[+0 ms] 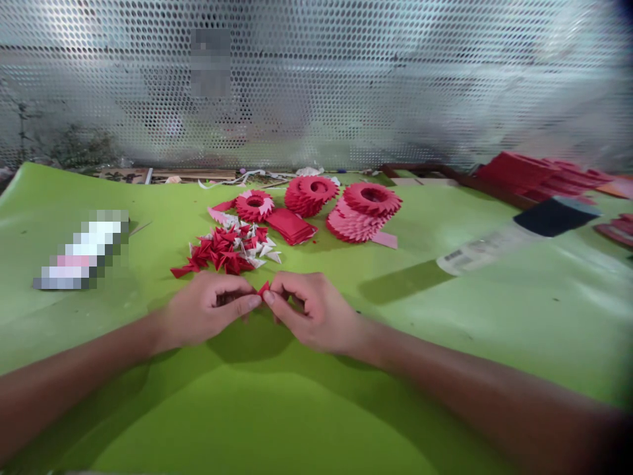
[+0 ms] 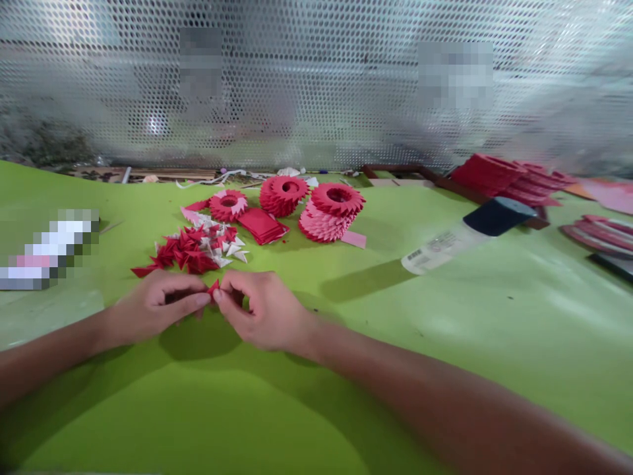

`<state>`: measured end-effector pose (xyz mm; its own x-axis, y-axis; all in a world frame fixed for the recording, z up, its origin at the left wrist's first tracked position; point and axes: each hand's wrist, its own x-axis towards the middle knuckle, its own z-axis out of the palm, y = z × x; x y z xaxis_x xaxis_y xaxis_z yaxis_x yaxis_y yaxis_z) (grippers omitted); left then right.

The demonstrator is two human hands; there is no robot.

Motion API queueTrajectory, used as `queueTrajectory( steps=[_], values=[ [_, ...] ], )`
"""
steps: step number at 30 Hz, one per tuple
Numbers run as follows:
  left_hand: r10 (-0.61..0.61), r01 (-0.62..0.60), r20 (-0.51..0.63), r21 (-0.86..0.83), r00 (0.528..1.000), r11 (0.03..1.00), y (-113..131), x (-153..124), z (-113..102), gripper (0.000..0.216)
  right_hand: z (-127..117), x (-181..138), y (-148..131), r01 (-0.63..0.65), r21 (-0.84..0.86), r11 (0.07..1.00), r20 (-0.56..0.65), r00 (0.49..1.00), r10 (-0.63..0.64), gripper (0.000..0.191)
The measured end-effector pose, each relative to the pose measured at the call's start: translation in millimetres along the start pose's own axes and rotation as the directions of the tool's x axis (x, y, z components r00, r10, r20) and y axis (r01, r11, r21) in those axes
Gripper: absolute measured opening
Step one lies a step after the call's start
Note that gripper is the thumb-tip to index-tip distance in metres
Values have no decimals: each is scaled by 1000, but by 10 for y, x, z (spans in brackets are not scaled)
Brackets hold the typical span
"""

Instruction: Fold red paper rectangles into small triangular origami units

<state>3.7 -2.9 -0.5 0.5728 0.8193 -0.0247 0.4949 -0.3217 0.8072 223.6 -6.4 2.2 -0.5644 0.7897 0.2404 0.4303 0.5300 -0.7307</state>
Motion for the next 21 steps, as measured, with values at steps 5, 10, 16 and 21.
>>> queueTrajectory(
  steps=[5,10,16,21],
  values=[
    [16,-16,3,-8,1000,1000,13,7,-14,39,-3,7,7,13,-27,1000,40,999,-12,29],
    [27,-26,19,-37,999,999,-8,-11,-6,35,-8,5,46,66,-44,997,77,995,-63,28],
    [27,-27,3,13,1000,1000,4,-1,10,33,-38,12,47,-7,-37,999,208,978,15,31],
    [31,-30,-1,101,1000,994,31,5,26,30,-27,18,37,7,-144,990,168,986,18,34]
  ],
)
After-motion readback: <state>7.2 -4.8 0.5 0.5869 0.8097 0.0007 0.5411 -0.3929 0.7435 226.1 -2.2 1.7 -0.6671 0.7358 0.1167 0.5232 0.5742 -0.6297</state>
